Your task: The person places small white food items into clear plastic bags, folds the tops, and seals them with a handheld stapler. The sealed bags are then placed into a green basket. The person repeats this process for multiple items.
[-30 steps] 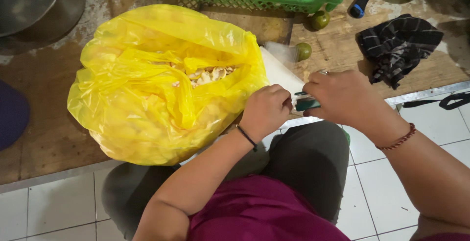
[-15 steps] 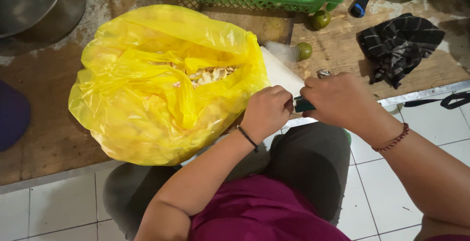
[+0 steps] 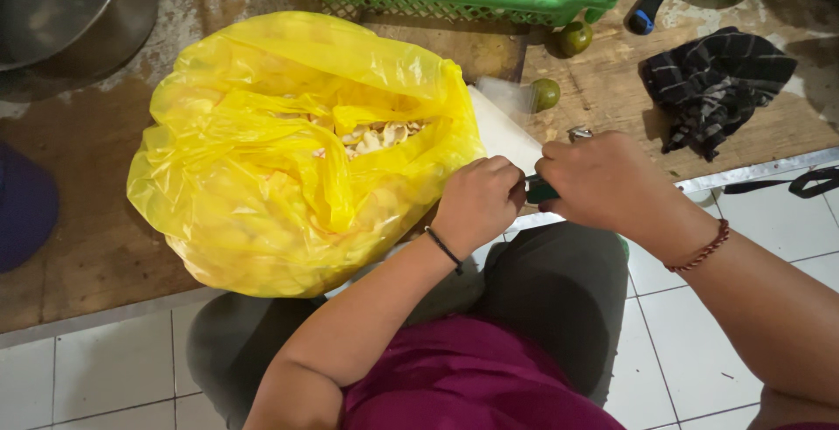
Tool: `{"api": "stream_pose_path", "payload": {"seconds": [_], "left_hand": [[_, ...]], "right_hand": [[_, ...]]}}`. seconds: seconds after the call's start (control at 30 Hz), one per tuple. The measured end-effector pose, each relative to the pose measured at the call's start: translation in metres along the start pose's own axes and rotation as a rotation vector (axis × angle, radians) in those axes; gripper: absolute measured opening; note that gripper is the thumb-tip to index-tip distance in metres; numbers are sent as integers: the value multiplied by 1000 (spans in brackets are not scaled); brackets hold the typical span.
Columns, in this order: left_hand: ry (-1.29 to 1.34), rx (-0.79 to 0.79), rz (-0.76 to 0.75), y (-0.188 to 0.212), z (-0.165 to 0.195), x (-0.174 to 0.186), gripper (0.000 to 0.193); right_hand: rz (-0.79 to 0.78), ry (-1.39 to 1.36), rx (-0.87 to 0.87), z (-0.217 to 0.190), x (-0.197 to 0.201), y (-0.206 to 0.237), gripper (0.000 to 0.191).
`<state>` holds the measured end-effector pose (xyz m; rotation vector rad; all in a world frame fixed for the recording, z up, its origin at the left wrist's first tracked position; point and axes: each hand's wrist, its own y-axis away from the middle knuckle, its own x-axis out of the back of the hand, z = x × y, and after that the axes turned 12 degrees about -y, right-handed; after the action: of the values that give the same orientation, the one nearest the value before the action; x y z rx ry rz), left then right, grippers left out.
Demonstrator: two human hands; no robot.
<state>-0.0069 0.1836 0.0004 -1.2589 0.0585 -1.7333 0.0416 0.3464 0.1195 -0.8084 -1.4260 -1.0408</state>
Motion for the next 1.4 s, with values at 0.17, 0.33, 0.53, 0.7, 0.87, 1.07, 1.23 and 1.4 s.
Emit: {"api": "stream_pose_path", "payload": {"seconds": [0.17, 0.33, 0.53, 0.7, 0.87, 1.07, 1.23, 1.4], "left_hand": [[16, 2, 11, 0, 1, 1, 2], [31, 4, 11, 1, 1, 2, 2], [18, 12, -8, 2, -1, 1, 2], [30, 30, 7, 2, -8, -2, 5], [34, 49, -29, 3, -14, -2, 7], [64, 32, -18, 2, -12, 1, 6], [63, 89, -91, 0, -13, 7, 11], [163, 170, -114, -1, -16, 16, 17]], "right_hand": [[-22, -5, -14, -1, -1, -2, 32], [-34, 20, -13, -1, -3, -2, 26], [-64, 19, -11, -2, -10, -5, 27], [58, -104, 13, 12, -10, 3, 53], [237, -434, -353, 59, -3, 19, 55], [418, -836, -179, 34, -55, 3, 49], [409, -884, -229, 12, -76, -8, 44], [412, -962, -253, 11, -77, -10, 37]]}}
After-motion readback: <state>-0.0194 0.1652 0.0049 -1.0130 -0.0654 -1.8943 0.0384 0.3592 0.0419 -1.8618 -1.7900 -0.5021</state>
